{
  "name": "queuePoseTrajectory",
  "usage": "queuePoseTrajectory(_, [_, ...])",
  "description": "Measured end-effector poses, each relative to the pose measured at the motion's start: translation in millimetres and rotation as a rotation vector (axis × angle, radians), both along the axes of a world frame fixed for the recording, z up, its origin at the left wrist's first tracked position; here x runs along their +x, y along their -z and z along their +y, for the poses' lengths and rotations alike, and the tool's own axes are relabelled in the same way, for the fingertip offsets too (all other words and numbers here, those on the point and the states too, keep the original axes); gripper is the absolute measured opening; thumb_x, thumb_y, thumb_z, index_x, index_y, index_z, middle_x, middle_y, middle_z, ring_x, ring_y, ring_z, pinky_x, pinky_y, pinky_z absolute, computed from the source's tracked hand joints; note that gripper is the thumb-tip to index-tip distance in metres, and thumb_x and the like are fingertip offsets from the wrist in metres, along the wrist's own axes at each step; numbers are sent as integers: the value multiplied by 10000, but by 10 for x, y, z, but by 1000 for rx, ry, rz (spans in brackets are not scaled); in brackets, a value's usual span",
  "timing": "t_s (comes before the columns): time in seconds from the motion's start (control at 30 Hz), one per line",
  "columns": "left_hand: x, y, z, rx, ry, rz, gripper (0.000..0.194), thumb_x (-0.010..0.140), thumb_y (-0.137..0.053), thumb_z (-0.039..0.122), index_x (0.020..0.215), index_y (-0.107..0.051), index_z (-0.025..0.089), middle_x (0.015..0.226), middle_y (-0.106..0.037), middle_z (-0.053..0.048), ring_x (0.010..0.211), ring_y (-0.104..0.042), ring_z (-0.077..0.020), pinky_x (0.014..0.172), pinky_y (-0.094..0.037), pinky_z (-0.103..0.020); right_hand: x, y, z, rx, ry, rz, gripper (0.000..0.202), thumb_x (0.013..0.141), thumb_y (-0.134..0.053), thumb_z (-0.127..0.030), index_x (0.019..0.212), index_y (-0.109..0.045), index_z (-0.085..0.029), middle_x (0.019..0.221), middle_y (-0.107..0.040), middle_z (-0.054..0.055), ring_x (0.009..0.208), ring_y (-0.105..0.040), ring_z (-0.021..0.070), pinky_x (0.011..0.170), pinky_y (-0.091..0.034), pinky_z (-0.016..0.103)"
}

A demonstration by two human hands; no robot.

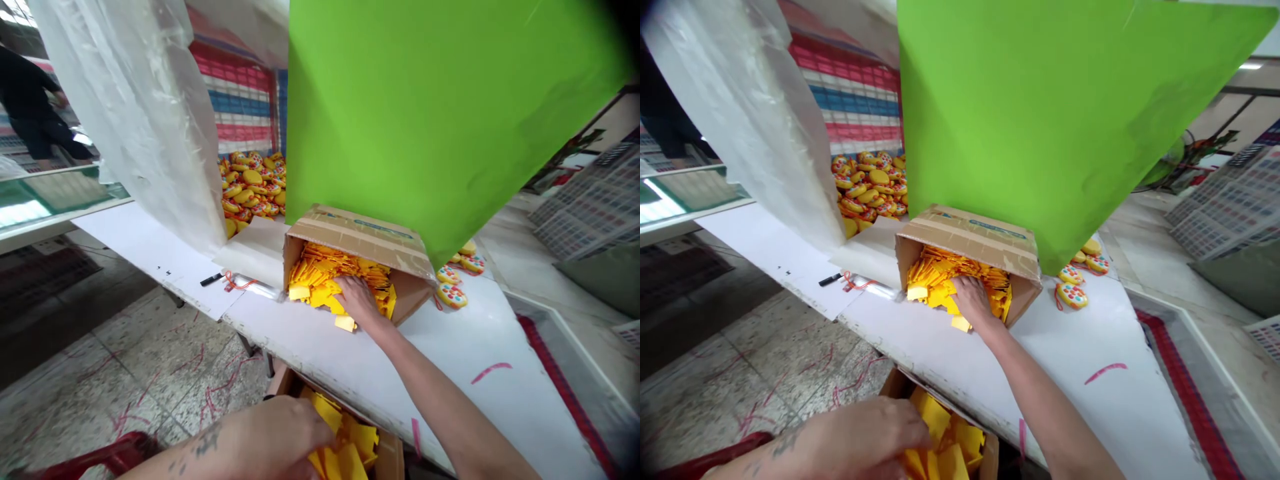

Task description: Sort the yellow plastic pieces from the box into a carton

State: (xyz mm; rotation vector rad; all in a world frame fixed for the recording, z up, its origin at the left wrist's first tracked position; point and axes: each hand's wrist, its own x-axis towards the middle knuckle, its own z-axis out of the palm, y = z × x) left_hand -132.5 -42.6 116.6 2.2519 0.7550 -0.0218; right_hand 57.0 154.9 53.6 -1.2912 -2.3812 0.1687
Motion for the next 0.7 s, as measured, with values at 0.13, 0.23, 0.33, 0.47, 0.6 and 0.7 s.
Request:
queuePoseTrajectory(0.13, [-4,-148,15,-71,-87,-29,404,818,-676,327,1213,-613,269,1117,-696,-67,1030,-652,-260,884,-486,-325,160,0,-21,-52,4,133,298,833,-539,-93,1080,-655,-212,1106,-682,92,1059,-598,247,983,-428,401])
queuePoseTrajectory(0.23, [-30,-195,29,-159,-151,-186,316,840,-655,276,1155,-648,257,1103,-704,-41,1010,-650,-214,878,-471,-275,314,16,-45,-102,61,306,267,849,-547,-178,1088,-657,-219,1134,-682,91,1045,-620,253,984,-439,415])
queuePoseTrajectory(0.33, [-65,-66,208,-301,-355,-413,205,909,-547,306,1035,-672,203,972,-717,-38,881,-653,-166,793,-489,-254,425,57,-90,-180,151,531,287,837,-584,-287,1105,-636,-196,1124,-685,111,1011,-638,270,959,-464,454])
queuePoseTrajectory(0.47, [-36,226,754,-318,-794,-728,407,816,-655,383,1139,-570,152,1115,-643,-117,936,-629,-204,798,-512,-327,410,105,-241,-388,144,853,398,803,-628,-408,1128,-573,-184,1045,-706,77,922,-677,231,839,-550,403])
queuePoseTrajectory(0.6, [94,432,1220,-427,-923,-859,703,682,-788,398,1279,-485,181,1288,-536,-170,1134,-562,-274,897,-492,-414,272,107,-452,-621,63,1076,452,775,-676,-442,1136,-543,-205,1060,-701,64,896,-689,215,789,-572,373])
queuePoseTrajectory(0.7, [188,541,1365,-668,-891,-894,601,620,-828,419,1098,-577,156,1074,-630,-120,890,-654,-228,724,-547,-369,210,112,-553,-753,49,1176,528,739,-721,-443,1178,-528,-224,1082,-692,66,885,-691,218,758,-581,372])
